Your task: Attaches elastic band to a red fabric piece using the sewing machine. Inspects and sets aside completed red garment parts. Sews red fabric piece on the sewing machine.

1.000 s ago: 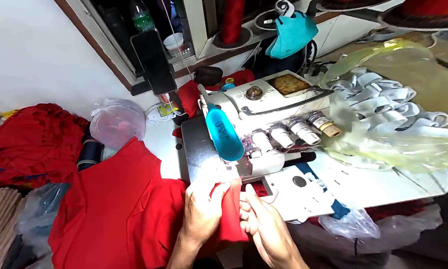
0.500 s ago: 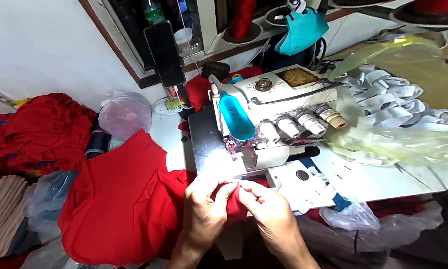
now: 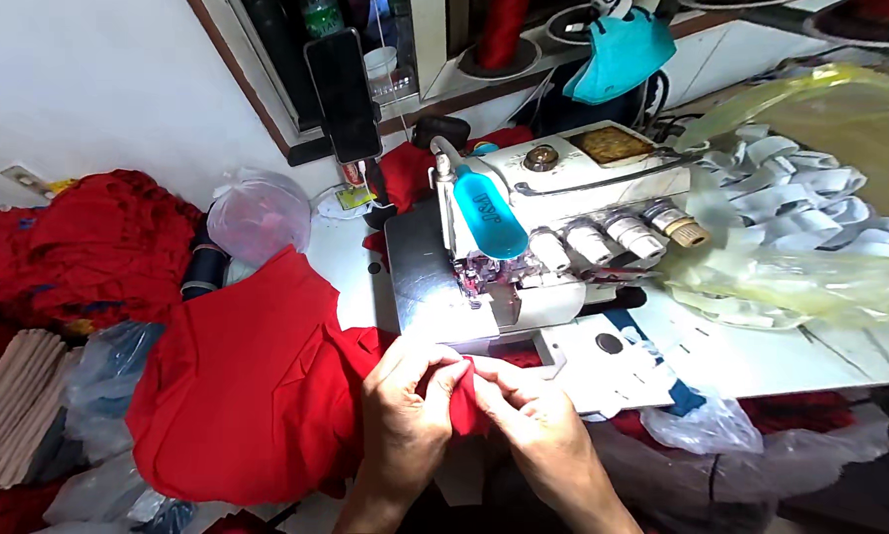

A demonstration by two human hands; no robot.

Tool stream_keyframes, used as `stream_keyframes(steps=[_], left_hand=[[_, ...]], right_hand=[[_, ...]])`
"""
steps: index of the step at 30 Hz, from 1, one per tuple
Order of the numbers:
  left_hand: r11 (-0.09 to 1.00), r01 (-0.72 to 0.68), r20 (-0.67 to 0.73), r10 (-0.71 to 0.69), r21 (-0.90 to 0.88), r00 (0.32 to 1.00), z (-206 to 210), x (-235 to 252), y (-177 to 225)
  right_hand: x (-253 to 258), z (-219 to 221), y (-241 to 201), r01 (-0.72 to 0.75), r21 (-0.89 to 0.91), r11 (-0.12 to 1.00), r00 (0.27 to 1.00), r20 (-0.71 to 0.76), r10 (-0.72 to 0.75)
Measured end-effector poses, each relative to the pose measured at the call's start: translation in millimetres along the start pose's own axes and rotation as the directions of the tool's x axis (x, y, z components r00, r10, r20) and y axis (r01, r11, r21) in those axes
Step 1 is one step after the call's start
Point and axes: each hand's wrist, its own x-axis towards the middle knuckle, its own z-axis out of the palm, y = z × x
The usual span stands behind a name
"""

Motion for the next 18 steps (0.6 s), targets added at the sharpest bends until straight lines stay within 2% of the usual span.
stream_keyframes(steps=[7, 11, 15, 18], left_hand=[[1.0, 0.024, 0.003, -0.024, 0.019, 1.0, -0.5, -1.2, -0.3], [0.998, 0.061, 0.009, -0.062, 0.031, 0.998, -1.6, -2.1, 0.0], [0.992, 0.108, 0.14, -0.117, 0.071, 0.983, -6.4, -2.9, 2.3], [0.992, 0.072, 0.129, -0.085, 0.102, 0.988, -9.5, -1.7, -1.6]], right_hand=[[-2.3, -0.8, 3.0, 0.012, 0.016, 1.0, 1.0, 0.015, -0.013], [-1.7, -1.8, 3.5, 0.065, -0.062, 0.996, 0.997, 0.04, -0.063], [-2.3, -0.4, 3.0, 0.123, -0.141, 0.982, 0.992, 0.058, -0.115], [-5.5, 9.4, 9.2, 0.168, -0.091, 0.982, 0.985, -0.007, -0.17]])
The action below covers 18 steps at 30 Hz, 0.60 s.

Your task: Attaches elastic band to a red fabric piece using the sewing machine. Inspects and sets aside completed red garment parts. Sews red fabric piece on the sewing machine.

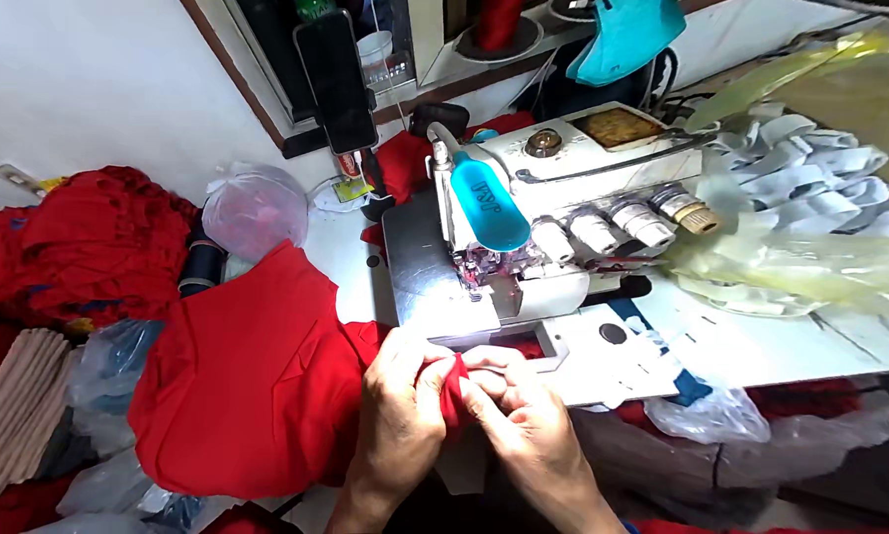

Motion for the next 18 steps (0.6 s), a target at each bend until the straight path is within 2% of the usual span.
stream_keyframes(steps=[2, 7, 12, 18], left_hand=[[1.0, 0.011, -0.04, -0.011, 0.003, 0.999, -4.9, 2.1, -1.1], [0.998, -0.061, -0.187, 0.055, -0.025, 0.981, -35.5, 20.7, 8.5], [0.997, -0.024, -0.254, 0.003, -0.079, 0.967, -40.5, 21.6, -4.3], [0.992, -0.005, -0.274, -0.029, -0.123, 0.961, -40.2, 18.7, -6.5]], right_hand=[[-5.4, 2.4, 9.2, 0.084, 0.059, 0.995, 0.996, -0.001, -0.084], [-20.0, -4.4, 29.6, 0.141, 0.04, 0.989, 0.958, 0.247, -0.147], [-28.2, -4.5, 29.5, 0.104, -0.11, 0.988, 0.992, 0.085, -0.095], [-25.2, -4.4, 23.8, 0.121, -0.185, 0.975, 0.991, -0.037, -0.13]])
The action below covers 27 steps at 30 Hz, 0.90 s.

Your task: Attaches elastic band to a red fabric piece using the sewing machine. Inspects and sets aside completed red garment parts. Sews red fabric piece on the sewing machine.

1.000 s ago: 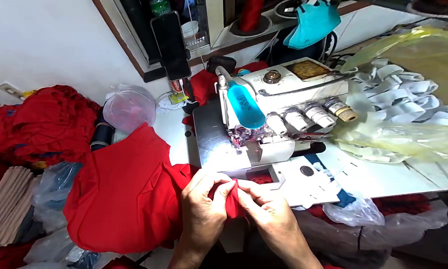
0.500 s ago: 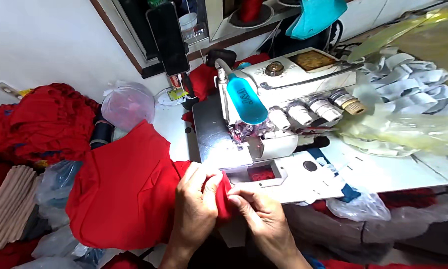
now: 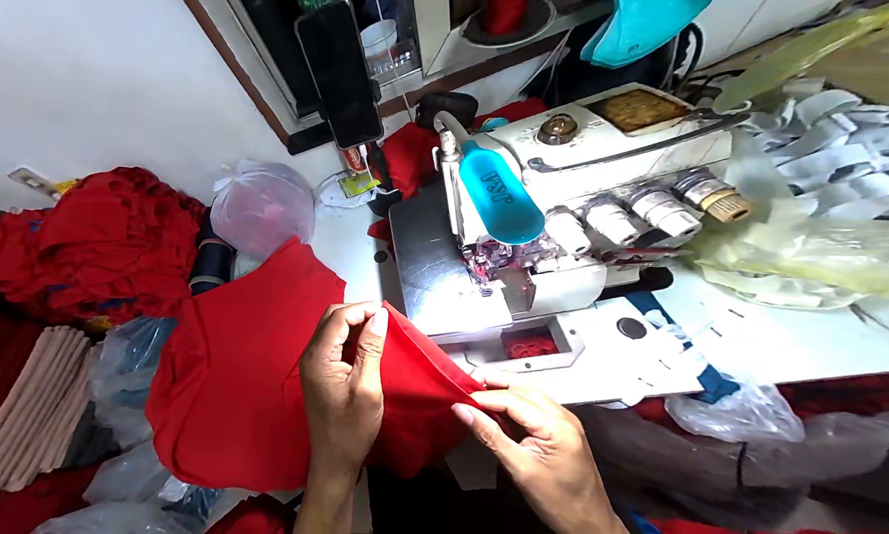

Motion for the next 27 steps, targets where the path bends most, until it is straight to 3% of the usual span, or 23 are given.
stream_keyframes(steps=[9, 15, 19, 23, 27], left_hand=[[0.999, 0.033, -0.044, -0.034, -0.035, 0.998, -2.3, -1.0, -3.9], [0.999, -0.036, -0.003, 0.036, -0.038, 0.999, 2.7, 5.8, -0.9], [0.975, -0.13, 0.089, 0.115, 0.179, 0.989, 24.9, 25.3, -2.5], [0.907, -0.209, 0.205, 0.141, 0.366, 0.969, 66.6, 28.5, -41.9], [0.793, -0.309, 0.108, 0.299, 0.525, 0.948, 84.4, 17.0, -53.1]], right_hand=[[2.0, -4.3, -7.2, -0.057, 0.006, 0.998, 0.998, -0.027, 0.057], [0.8, -5.5, -15.3, -0.16, 0.074, 0.984, 0.98, -0.108, 0.167], [2.6, -8.6, -18.2, -0.379, 0.168, 0.91, 0.915, -0.079, 0.395], [-0.8, -13.7, 2.9, -0.564, 0.158, 0.81, 0.823, 0.033, 0.567], [-2.2, -18.5, 4.9, -0.608, 0.159, 0.777, 0.792, 0.058, 0.608]])
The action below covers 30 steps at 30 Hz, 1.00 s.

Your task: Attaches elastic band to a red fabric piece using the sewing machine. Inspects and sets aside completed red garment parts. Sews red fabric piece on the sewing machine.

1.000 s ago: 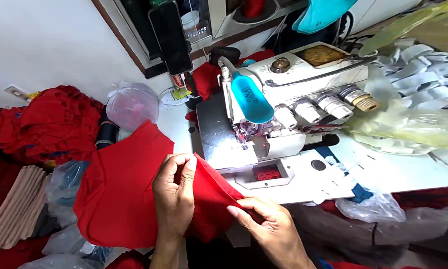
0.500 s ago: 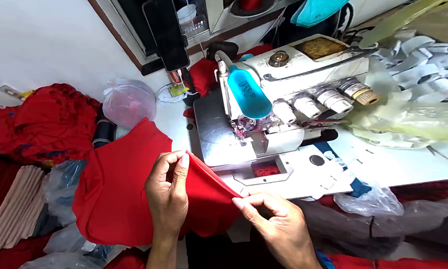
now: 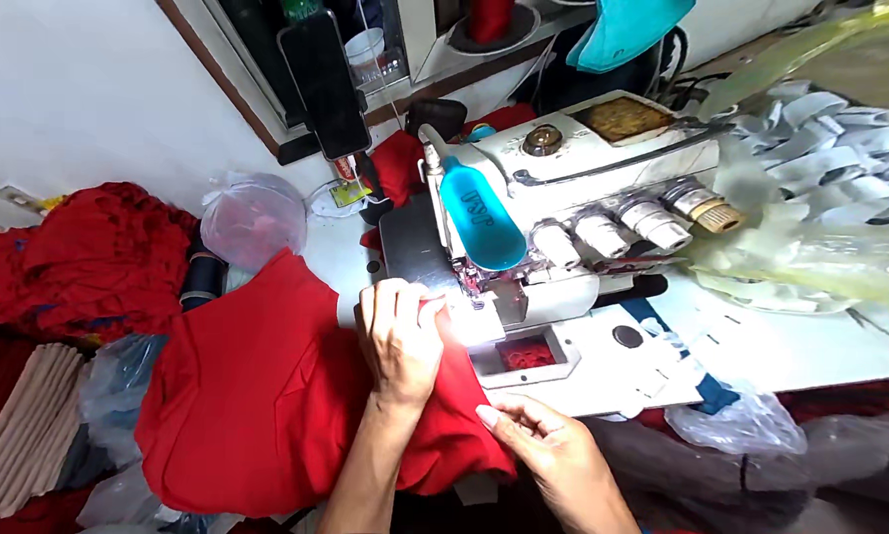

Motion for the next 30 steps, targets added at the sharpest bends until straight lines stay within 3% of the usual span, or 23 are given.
stream_keyframes(steps=[3, 9, 17, 30], left_hand=[[0.99, -0.078, -0.019, 0.081, 0.116, 0.997, 1.0, -10.4, 12.2], [0.988, -0.121, 0.152, 0.105, 0.095, 0.983, -10.0, -53.0, 42.4], [0.997, -0.081, 0.228, 0.076, 0.015, 0.971, -15.5, -49.6, 44.5], [0.998, -0.044, 0.269, 0.03, 0.045, 0.963, -20.7, -41.6, 47.1]], right_hand=[[0.1, -2.5, -0.7, -0.009, 0.016, 1.0, 0.999, 0.037, 0.009], [-22.0, -26.3, -1.1, -0.073, 0.122, 0.99, 0.981, 0.187, 0.05], [-15.6, -33.7, -12.5, -0.055, 0.283, 0.958, 0.99, 0.137, 0.017], [-16.4, -27.0, -22.4, -0.066, 0.322, 0.945, 0.996, 0.077, 0.043]])
